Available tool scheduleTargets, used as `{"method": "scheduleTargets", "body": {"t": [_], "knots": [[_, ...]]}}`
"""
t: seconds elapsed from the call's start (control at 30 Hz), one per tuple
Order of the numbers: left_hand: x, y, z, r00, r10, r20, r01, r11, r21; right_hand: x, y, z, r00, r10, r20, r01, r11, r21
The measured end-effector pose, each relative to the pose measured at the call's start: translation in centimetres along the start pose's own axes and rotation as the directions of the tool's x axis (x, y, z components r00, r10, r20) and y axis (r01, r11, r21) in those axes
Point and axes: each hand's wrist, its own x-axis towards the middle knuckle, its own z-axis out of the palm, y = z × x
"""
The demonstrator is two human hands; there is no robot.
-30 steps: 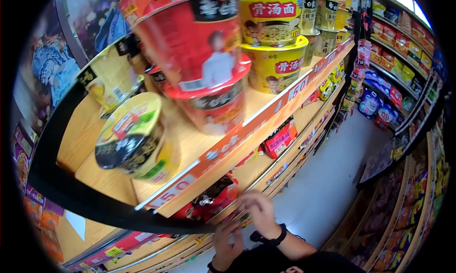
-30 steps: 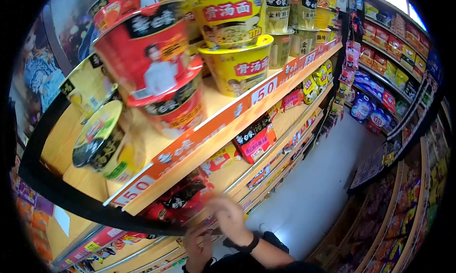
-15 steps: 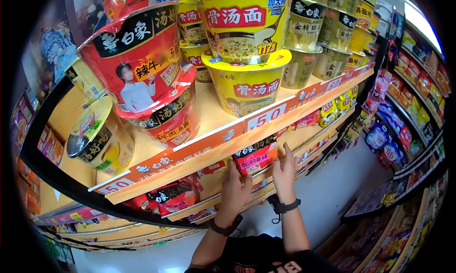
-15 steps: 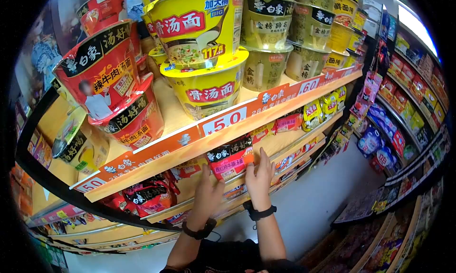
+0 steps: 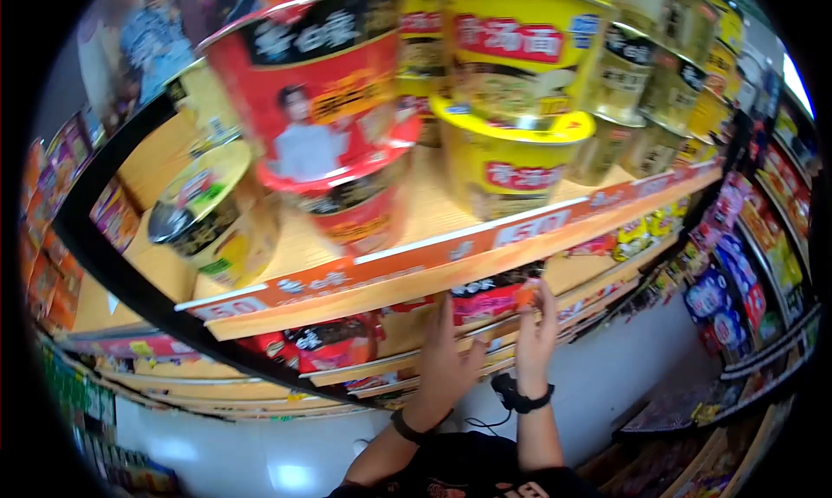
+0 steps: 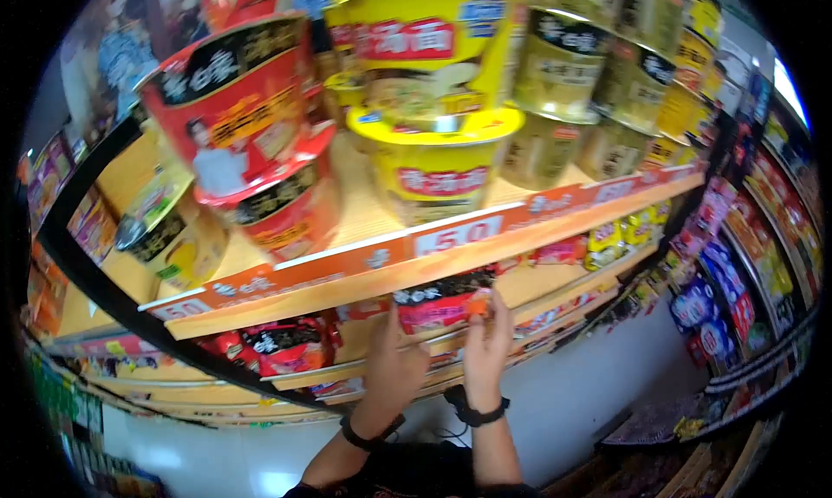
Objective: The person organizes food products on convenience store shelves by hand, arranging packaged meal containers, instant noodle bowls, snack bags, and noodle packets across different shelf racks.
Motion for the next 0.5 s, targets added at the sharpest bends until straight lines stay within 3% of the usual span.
{"method": "scheduleTargets", "body": {"t": [0.07,0.13,0.27,0.33,0.43,0.5], "knots": [[-1.5,-0.4,-1.2,0.916,0.375,-0.142,-0.349,0.92,0.178,-1.2,-2.0,-0.7,0.998,0.03,0.054,-0.029,0.999,-0.028],[-3.7,1.2,-3.5,0.943,0.295,-0.156,-0.28,0.954,0.112,-3.2,-3.8,-0.3,0.991,0.131,0.012,-0.131,0.988,0.079],[-7.9,1.6,-8.9,0.883,0.341,-0.322,-0.314,0.94,0.133,-8.5,-6.7,1.5,0.99,0.134,0.031,-0.136,0.913,0.386],[-9.6,0.6,-11.2,0.833,0.348,-0.429,-0.289,0.936,0.198,-10.3,-10.2,3.2,0.987,0.071,0.144,-0.118,0.93,0.348],[-11.9,-0.4,-15.3,0.736,0.355,-0.577,-0.244,0.933,0.263,-13.8,-12.0,5.0,0.924,0.006,0.382,-0.203,0.855,0.478],[-13.5,-1.2,-17.8,0.659,0.345,-0.669,-0.181,0.935,0.304,-16.6,-12.1,6.9,0.9,-0.028,0.436,-0.214,0.841,0.496]]}}
